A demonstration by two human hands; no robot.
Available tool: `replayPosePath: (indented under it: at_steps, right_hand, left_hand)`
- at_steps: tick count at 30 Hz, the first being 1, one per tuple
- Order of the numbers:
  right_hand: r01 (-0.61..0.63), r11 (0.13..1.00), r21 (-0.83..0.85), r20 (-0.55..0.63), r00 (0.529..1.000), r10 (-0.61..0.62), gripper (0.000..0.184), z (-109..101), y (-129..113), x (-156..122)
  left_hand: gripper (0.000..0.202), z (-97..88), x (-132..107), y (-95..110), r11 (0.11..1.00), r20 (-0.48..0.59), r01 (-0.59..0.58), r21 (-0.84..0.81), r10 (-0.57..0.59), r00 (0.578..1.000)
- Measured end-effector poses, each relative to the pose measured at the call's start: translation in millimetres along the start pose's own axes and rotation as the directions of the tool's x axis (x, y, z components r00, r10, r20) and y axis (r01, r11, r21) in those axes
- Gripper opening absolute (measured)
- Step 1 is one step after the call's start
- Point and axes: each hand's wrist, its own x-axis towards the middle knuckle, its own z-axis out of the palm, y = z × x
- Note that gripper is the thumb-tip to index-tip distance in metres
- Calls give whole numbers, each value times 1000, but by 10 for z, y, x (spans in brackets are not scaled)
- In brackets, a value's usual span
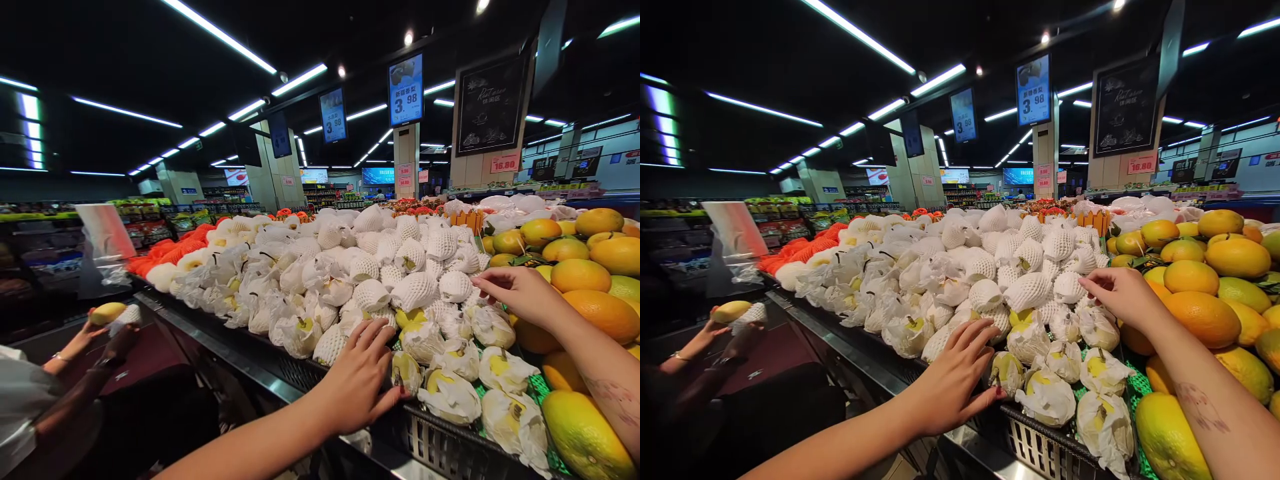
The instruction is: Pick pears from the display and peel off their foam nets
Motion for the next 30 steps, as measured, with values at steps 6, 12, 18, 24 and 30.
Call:
replayPosePath:
  at_steps: [6, 12, 18, 24, 30]
  right_hand:
    - [-98, 995, 4, 42, 994, 98, 69, -20, -8, -19]
    - [-102, 995, 2, 63, 993, 101, 73, -14, 72, 11]
    - [-98, 995, -23, 62, 993, 100, 73, -14, 87, 21]
    - [-88, 996, -8, 82, 993, 88, 71, -24, 79, 14]
    - [-137, 991, -3, 88, 987, 136, 72, -40, 64, 9]
  left_hand:
    - [61, -111, -38, -132, 994, -92, 104, 39, -100, 991]
    - [53, -292, -109, -384, 924, 125, 259, -281, -232, 965]
    - [23, -225, -200, -371, 905, -160, 280, -320, -344, 925]
    - [30, -105, -254, 102, 992, -313, 113, -50, -123, 942]
    - [22, 182, -256, 461, 985, -432, 173, 24, -146, 890]
